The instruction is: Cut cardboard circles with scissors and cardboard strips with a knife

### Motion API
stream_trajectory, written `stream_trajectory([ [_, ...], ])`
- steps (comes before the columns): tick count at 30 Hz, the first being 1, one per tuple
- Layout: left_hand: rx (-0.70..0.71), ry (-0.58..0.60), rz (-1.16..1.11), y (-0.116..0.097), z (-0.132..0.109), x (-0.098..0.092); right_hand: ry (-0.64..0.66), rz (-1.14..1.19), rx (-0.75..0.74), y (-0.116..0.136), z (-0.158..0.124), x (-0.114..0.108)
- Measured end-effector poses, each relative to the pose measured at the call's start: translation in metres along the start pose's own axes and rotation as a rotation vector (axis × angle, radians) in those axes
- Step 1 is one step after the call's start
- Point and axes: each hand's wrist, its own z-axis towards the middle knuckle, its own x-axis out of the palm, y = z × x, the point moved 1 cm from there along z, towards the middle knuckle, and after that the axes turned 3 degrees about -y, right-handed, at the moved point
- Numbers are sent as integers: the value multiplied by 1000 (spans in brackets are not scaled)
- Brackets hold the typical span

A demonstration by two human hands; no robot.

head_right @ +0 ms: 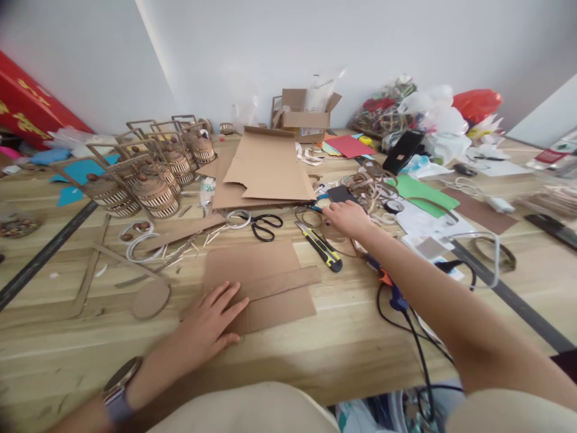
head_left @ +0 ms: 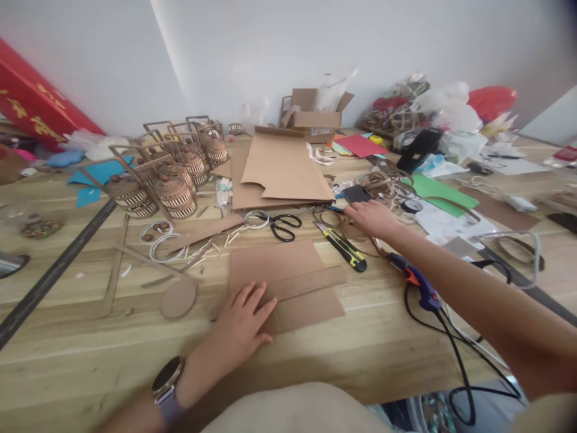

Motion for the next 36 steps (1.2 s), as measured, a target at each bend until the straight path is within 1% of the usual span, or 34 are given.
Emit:
stream_trajectory([
  [3,36,-19,36,3,4,-2,-89,42,-3,-1,-32,-13],
  [6,67,-41,44,6,4,1,-184,111,24,15,-71,-22],
  [8,76,-65,37,9,2,5,-238,179,19,37,-94,-23],
  [10,68,-116,29,15,-2,9,-259,256,-47,66,-110,-19],
  [13,20,-229,47,28,-12,13,-261,345,-149,104,-120,-7],
  [15,-13,-278,81,37,-19,16,-259,393,-159,119,-119,2],
  [17,-25,-288,107,43,-24,19,-253,435,-147,124,-116,9],
  [21,15,-278,61,48,-30,21,-244,487,-137,122,-115,16],
  [25,24,-281,6,46,-34,18,-257,487,-137,123,-127,14],
  [30,45,-251,46,40,-44,12,-271,487,-145,131,-147,7],
  [36,54,-235,48,36,-51,10,-272,494,-121,140,-160,3],
])
